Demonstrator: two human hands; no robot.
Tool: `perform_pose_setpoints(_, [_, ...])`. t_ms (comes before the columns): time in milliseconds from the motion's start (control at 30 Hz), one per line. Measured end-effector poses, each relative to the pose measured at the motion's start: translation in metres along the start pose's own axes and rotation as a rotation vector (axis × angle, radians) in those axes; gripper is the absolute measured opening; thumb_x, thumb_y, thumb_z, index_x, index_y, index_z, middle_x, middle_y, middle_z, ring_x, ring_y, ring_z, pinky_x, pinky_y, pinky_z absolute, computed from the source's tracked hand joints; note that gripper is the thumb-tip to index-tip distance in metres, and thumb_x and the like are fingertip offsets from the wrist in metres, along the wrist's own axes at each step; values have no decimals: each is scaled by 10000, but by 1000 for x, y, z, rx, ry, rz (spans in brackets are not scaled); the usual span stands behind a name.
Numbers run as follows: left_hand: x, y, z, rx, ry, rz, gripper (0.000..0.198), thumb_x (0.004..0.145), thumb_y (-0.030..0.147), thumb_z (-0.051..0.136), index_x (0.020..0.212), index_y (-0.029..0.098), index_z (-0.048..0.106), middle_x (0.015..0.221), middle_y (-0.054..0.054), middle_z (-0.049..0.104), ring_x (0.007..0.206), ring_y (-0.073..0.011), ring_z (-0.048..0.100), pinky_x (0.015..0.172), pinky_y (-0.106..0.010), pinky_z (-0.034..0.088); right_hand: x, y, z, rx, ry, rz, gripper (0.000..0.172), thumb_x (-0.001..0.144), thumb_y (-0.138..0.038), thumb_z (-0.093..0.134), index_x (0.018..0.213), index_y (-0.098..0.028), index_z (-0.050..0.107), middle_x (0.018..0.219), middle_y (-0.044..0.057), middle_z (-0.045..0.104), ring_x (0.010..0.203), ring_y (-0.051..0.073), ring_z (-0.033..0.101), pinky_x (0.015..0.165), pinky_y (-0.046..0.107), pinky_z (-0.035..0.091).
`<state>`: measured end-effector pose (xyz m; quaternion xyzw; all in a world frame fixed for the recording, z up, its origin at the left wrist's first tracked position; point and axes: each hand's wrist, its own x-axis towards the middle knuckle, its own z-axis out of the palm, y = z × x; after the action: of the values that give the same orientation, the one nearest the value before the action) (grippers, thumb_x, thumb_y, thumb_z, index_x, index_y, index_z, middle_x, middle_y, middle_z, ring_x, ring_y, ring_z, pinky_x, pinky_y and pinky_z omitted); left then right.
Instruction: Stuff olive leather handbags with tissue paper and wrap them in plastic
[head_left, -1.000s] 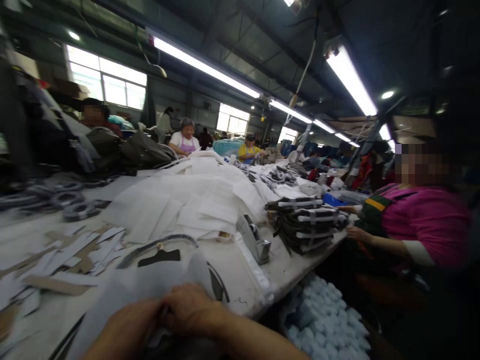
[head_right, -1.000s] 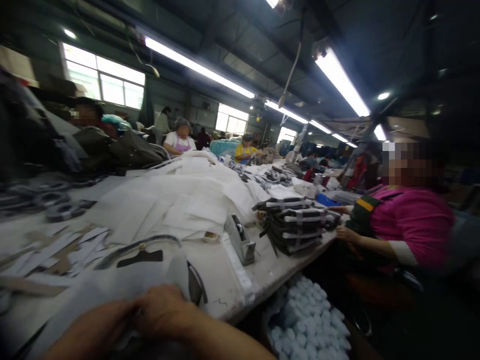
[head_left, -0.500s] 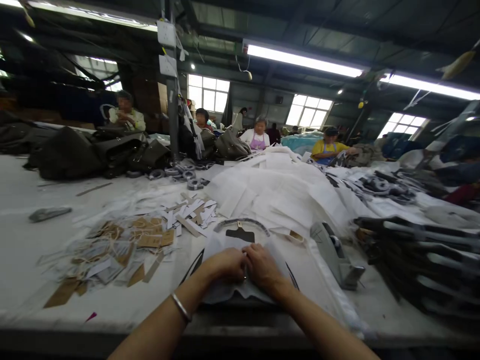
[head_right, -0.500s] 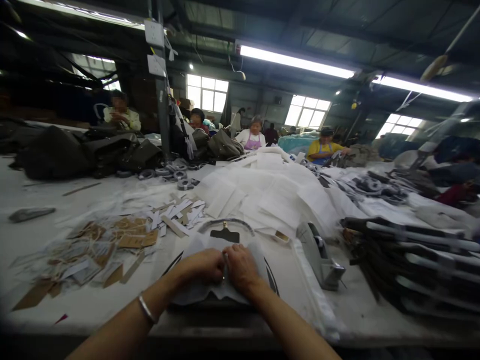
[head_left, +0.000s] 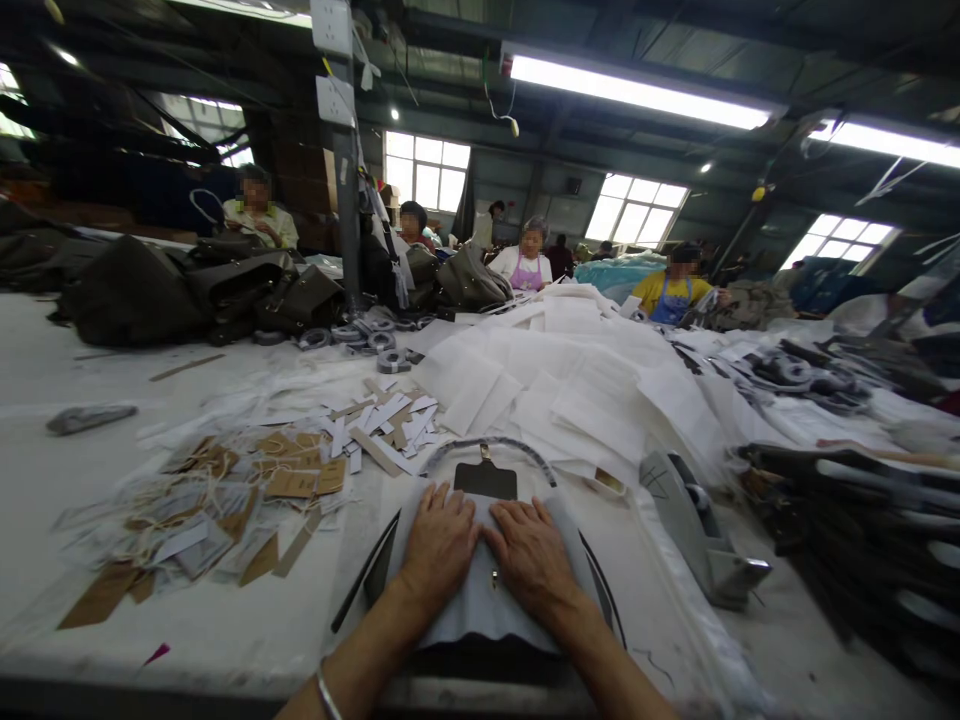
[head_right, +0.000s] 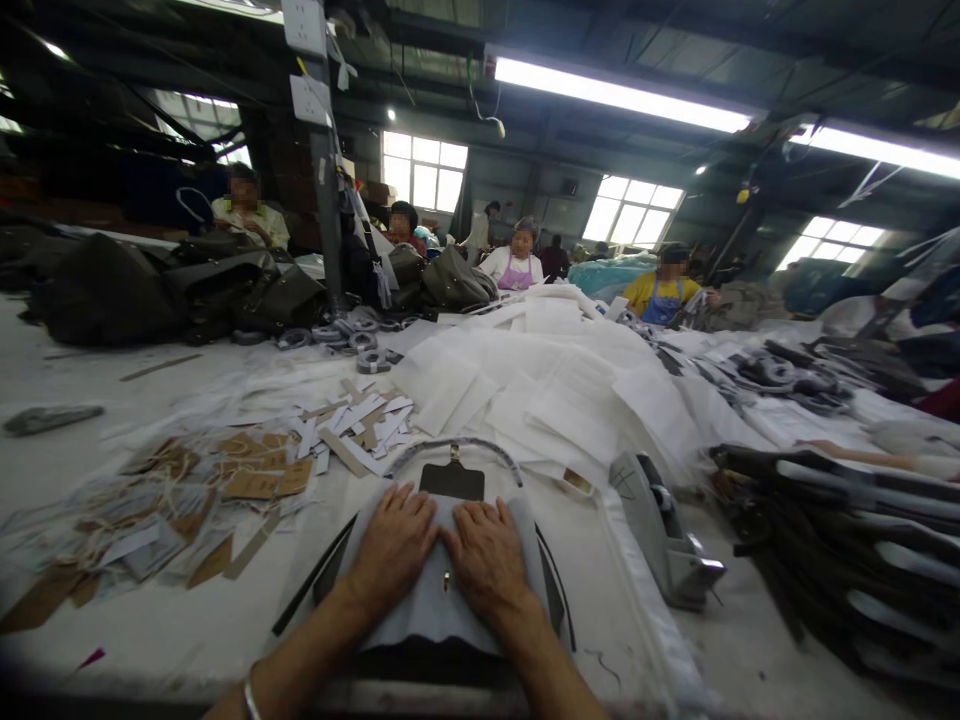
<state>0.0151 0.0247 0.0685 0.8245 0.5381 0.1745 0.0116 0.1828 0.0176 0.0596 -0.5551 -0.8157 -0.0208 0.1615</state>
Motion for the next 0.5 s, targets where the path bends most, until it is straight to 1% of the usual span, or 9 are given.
perform_pose_setpoints(100, [2,-1,0,55,-3,-34,214,967,271,498,988,137,664,973,-121,666,970,-298,602,940,-488,406,3,1,-6,-21,-15,36,242,1009,-387,466,1032,-245,661,1032,52,701,1019,219,614,1017,416,349])
perform_pose_setpoints(133, [3,-1,-1,56,-9,-38,234,976,277,480,959,137,666,941,-119,665,931,-294,606,899,-472,417,5,1,-9,-30,-32,51,268,1015,-391,449,969,-240,666,982,53,702,984,222,619,973,404,367])
perform_pose_setpoints(200, [5,-2,-3,65,-14,-50,275,995,286,439,938,137,663,921,-119,665,913,-289,608,855,-449,415,9,3,-15,-50,-84,82,337,1029,-392,405,879,-231,660,926,53,704,941,228,624,893,384,379])
perform_pose_setpoints(333, [10,-4,-6,70,-14,-70,333,1016,321,397,929,136,659,883,-115,671,903,-273,609,845,-429,386,21,9,-20,-70,-162,115,419,1044,-414,339,860,-218,661,920,64,725,919,232,648,825,366,369])
perform_pose_setpoints(500, [11,-5,-6,77,4,-90,352,1015,310,396,907,125,675,868,-124,688,914,-275,608,862,-433,367,29,14,-14,-64,-203,127,488,1043,-460,302,821,-224,668,845,62,746,843,248,693,803,376,384])
